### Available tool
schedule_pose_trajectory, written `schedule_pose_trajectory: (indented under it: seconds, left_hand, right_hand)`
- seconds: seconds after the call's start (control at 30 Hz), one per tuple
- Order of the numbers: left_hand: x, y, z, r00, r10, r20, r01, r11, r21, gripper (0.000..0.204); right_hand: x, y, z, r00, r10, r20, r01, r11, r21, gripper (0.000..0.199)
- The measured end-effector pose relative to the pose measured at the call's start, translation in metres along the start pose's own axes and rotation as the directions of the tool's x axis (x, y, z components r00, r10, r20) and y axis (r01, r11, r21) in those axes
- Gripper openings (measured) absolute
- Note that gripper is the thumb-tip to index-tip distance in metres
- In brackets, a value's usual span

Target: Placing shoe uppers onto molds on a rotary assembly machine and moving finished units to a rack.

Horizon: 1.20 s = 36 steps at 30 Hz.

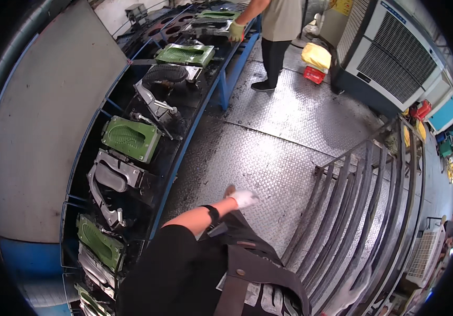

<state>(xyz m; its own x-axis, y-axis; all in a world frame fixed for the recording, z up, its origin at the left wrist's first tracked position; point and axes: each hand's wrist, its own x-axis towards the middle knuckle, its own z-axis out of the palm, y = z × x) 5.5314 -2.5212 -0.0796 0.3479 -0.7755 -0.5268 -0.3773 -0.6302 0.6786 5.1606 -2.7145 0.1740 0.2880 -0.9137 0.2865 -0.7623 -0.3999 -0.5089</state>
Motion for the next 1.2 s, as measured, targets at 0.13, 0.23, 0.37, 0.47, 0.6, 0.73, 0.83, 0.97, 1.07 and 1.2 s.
schedule_pose_trajectory:
  seconds: [0.13,0.23,0.37,0.47,0.6,0.73,0.83,0.97,1.07,1.2]
  left_hand:
    - [0.022,-0.097,-0.06,0.96,-0.139,-0.242,0.081,0.969,-0.234,0.042]
    - [0.037,-0.158,-0.106,0.906,-0.211,-0.366,0.124,0.961,-0.248,0.044]
    - [0.05,-0.206,-0.178,0.645,-0.473,-0.6,0.077,0.822,-0.565,0.035]
    - [0.076,-0.242,-0.242,0.462,-0.651,-0.602,-0.19,0.59,-0.785,0.035]
    - [0.121,-0.288,-0.306,0.126,-0.749,-0.65,-0.291,0.599,-0.746,0.035]
    - [0.148,-0.297,-0.372,-0.146,-0.864,-0.483,-0.469,0.49,-0.735,0.037]
    - [0.135,-0.396,-0.364,-0.552,-0.663,-0.505,-0.353,0.735,-0.579,0.038]
    - [0.148,-0.401,-0.416,0.021,-0.942,-0.336,-0.997,-0.044,0.06,0.044]
    - [0.168,-0.431,-0.409,0.082,-0.842,-0.533,-0.997,-0.07,-0.042,0.058]
    - [0.155,-0.452,-0.377,0.121,-0.758,-0.641,-0.991,-0.128,-0.035,0.058]
  right_hand:
    - [0.077,-0.015,0.014,0.983,-0.017,-0.181,-0.069,0.887,-0.457,0.05]
    - [0.132,0.012,0.046,0.97,0.061,-0.236,-0.178,0.841,-0.511,0.05]
    - [0.175,-0.072,0.153,0.986,0.038,-0.165,-0.061,0.989,-0.138,0.05]
    - [0.186,-0.151,0.261,0.99,-0.007,0.143,-0.04,0.946,0.323,0.045]
    - [0.172,-0.281,0.387,0.771,-0.283,0.571,0.016,0.904,0.426,0.041]
    - [0.167,-0.416,0.49,0.362,-0.663,0.655,0.377,0.747,0.547,0.041]
    - [0.139,-0.532,0.548,-0.001,-0.882,0.471,0.483,0.412,0.772,0.039]
    - [0.108,-0.639,0.624,-0.28,-0.939,0.2,0.459,0.052,0.887,0.043]
    - [0.073,-0.685,0.659,-0.367,-0.915,0.168,0.518,-0.051,0.854,0.058]
    - [0.019,-0.705,0.689,-0.516,-0.836,0.189,0.585,-0.182,0.79,0.08]
